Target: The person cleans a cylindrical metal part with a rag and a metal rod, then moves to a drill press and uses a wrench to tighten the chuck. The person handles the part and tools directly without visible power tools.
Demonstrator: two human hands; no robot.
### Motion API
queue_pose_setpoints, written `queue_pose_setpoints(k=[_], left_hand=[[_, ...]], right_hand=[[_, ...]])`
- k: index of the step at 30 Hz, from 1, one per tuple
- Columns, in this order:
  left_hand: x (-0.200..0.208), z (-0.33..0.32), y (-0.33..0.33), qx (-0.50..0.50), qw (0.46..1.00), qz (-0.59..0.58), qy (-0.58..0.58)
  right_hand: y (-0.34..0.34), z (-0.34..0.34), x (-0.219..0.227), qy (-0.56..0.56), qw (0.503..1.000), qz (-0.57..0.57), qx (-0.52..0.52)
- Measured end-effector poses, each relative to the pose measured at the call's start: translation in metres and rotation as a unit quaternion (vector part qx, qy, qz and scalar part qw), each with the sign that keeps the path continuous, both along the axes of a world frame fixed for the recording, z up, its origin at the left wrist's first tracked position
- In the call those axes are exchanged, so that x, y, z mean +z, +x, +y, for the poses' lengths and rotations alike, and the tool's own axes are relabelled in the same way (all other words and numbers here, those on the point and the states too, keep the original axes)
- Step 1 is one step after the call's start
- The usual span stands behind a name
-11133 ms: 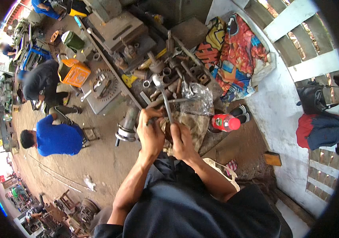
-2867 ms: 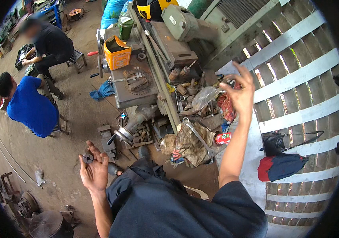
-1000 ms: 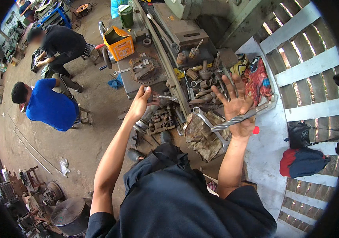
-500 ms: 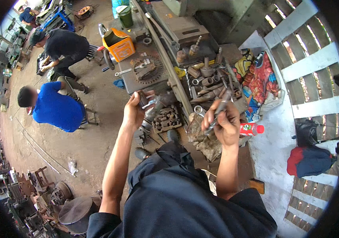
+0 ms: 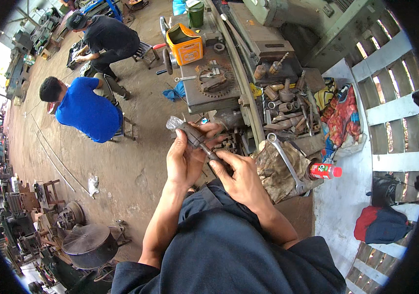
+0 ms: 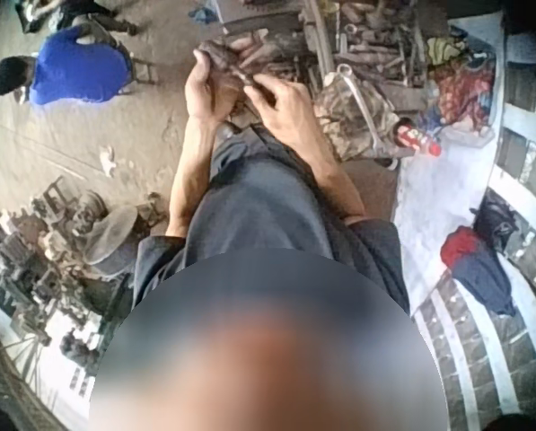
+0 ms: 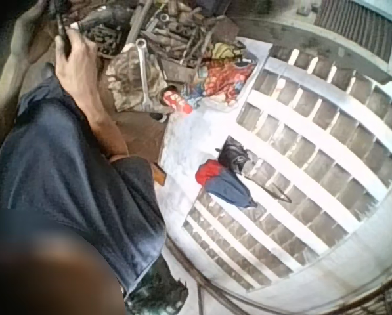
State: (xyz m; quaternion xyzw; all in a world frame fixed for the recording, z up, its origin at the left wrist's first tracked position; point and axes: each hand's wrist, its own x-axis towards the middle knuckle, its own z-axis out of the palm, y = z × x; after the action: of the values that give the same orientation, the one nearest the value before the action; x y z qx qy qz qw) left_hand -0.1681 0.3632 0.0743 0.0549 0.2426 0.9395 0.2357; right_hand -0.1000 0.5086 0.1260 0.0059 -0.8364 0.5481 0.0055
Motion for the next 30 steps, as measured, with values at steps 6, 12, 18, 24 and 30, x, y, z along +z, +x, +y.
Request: queue_pose_setpoints(k=[6,12,18,24,30], left_hand=[[0.003,-0.013,0.017,0.054,0.998,0.023,-0.033],[0.014,-0.015,0.030,0.092,0.995,0.019,-0.045],[0.020,-0.015,0.033,0.102,0.988,0.080,-0.086],[0.029,-0.017,0.031,0.069,0.984,0.123,-0.106],[0.039,-0.011,0.032,0.035,0.979,0.177,-0.093]], right_hand=[[0.012,-0.021,0.001,0.029,0.998,0.058,0.001],[0.023,-0.033,0.000,0.067,0.996,0.063,0.012],[0.028,-0.039,0.005,-0.018,0.994,0.109,0.015],[0.029,-0.034,0.014,-0.119,0.992,0.014,0.032],[0.029,-0.030,0.019,-0.278,0.955,-0.094,0.040]])
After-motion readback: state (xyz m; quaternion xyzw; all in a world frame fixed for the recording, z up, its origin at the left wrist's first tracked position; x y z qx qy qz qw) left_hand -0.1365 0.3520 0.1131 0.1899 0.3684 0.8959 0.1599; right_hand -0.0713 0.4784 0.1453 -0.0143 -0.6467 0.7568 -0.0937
